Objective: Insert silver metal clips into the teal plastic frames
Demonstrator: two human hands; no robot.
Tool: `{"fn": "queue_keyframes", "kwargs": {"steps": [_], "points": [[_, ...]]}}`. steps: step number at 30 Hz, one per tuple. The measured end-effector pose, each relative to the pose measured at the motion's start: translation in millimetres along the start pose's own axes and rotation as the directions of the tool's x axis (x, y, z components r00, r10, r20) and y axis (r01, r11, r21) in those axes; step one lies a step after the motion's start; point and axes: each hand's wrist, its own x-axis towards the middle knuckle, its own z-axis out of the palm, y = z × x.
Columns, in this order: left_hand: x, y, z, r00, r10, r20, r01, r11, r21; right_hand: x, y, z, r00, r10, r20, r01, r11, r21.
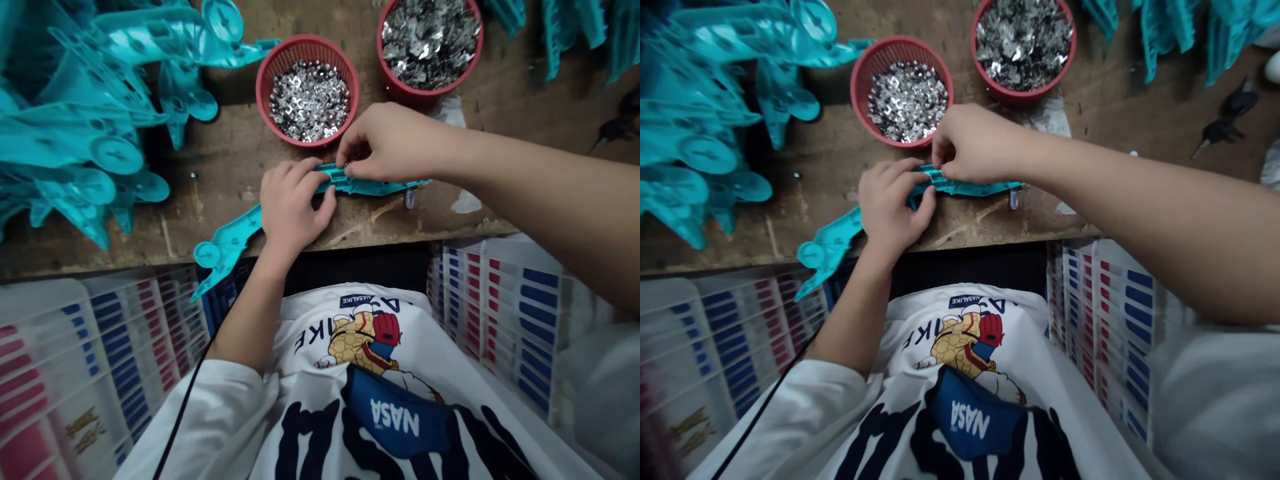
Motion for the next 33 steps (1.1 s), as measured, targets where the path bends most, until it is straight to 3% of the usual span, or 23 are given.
{"fn": "queue_keyframes", "kwargs": {"steps": [5, 11, 14, 21, 28, 33], "points": [[0, -1, -2.5, 0.999, 0.005, 0.046, -0.006, 1.0, 0.012, 3, 5, 2, 1.0, 0.026, 0.006, -0.026, 1.0, 0.014], [0, -1, -0.4, 0.999, 0.017, 0.029, -0.017, 1.0, -0.002, -5, -20, -8, 0.987, 0.153, 0.056, -0.153, 0.988, 0.0], [1, 1, -0.4, 0.999, -0.012, 0.049, 0.014, 0.999, -0.048, -7, -20, -6, 0.981, 0.176, 0.085, -0.179, 0.983, 0.03], [3, 2, -0.4, 0.999, -0.019, 0.045, 0.023, 0.996, -0.082, -1, 5, 12, 0.975, 0.22, 0.04, -0.223, 0.961, 0.163], [6, -1, 8.8, 0.996, -0.052, 0.066, 0.059, 0.991, -0.119, -4, -14, 14, 0.923, 0.384, -0.029, -0.369, 0.902, 0.224], [6, 0, 9.1, 0.997, -0.049, 0.055, 0.055, 0.99, -0.129, -6, -18, 18, 0.92, 0.381, -0.092, -0.355, 0.909, 0.219]]}}
